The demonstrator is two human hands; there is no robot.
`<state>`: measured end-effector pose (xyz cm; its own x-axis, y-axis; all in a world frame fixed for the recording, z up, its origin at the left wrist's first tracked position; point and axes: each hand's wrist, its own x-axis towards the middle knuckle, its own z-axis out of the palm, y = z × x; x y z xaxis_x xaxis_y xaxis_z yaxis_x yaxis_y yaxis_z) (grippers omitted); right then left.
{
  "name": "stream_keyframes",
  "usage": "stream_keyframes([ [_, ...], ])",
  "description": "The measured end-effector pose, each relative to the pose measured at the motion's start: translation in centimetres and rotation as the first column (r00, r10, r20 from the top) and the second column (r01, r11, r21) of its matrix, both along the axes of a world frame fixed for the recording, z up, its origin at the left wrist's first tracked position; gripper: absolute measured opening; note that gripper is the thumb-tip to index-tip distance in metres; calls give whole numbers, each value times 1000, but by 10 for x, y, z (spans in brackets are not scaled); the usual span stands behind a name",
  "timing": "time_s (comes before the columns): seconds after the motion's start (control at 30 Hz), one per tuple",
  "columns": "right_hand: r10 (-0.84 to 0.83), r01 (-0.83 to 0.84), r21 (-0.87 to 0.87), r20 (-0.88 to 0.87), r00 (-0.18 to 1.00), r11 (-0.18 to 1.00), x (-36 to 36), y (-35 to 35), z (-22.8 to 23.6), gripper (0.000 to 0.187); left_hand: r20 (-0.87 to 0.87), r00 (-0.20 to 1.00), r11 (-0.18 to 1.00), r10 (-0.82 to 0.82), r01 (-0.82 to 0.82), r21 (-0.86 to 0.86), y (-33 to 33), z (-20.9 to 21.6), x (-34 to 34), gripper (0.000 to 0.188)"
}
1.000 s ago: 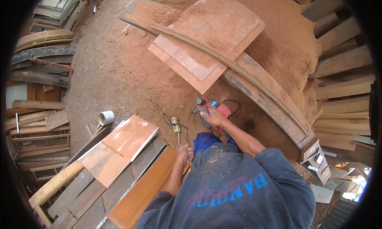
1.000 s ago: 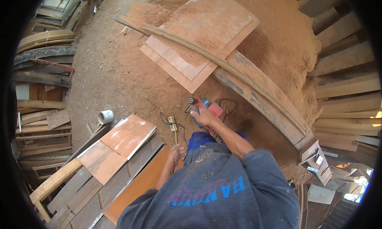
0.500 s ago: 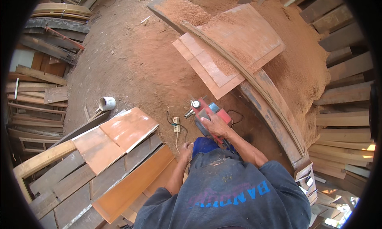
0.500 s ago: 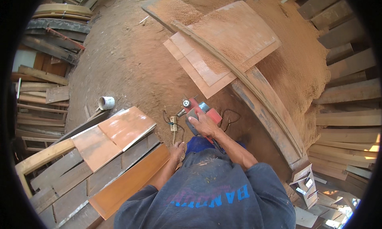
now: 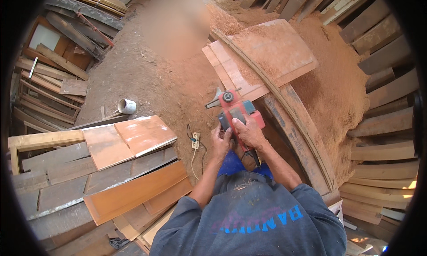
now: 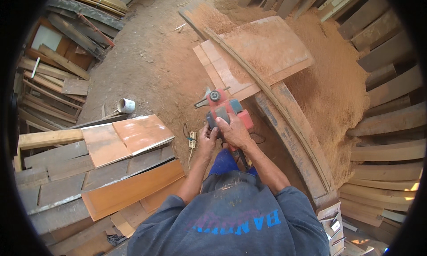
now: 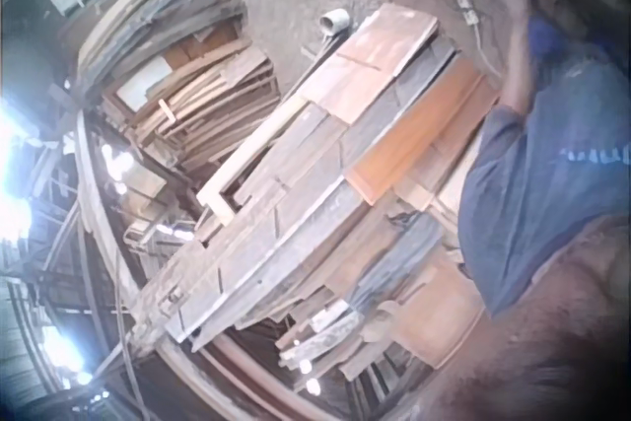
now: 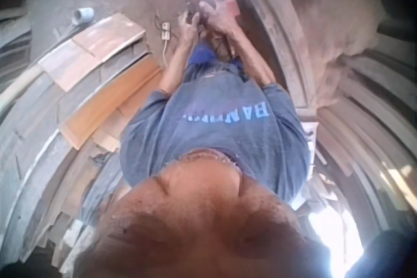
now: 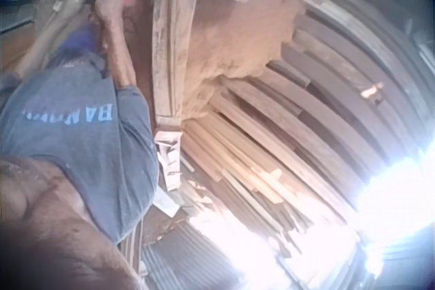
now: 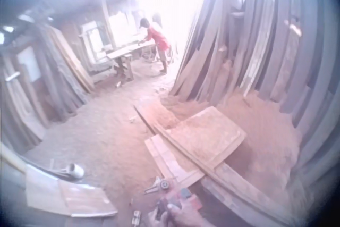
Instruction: The person planes wooden boards using an electric hand planer and aligns and fits wooden pieces together by hand on the workbench.
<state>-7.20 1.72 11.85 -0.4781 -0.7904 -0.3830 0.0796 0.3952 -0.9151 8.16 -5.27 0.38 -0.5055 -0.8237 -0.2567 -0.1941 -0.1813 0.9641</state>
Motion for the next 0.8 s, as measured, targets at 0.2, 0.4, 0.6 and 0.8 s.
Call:
stream_keyframes([
  [0.2, 37, -35, 25, -64, 997, 999, -21, 7, -32, 49, 39, 999, 999, 35, -36, 8, 11, -6, -33, 46],
  [0.4, 56, -54, 57, -27, 998, 997, -48, -57, -35, 53, 111, 993, 997, 46, -38, -73, -56, -8, -57, 45],
  [0.6, 70, -88, -44, -317, 946, 995, -99, -203, -53, 60, -162, 984, 995, 78, -66, 78, -197, -16, -113, 40],
  [0.8, 81, -141, -126, -390, 917, 982, -127, -281, -42, 41, 7, 996, 989, 87, -85, -121, -285, -8, -149, 34],
])
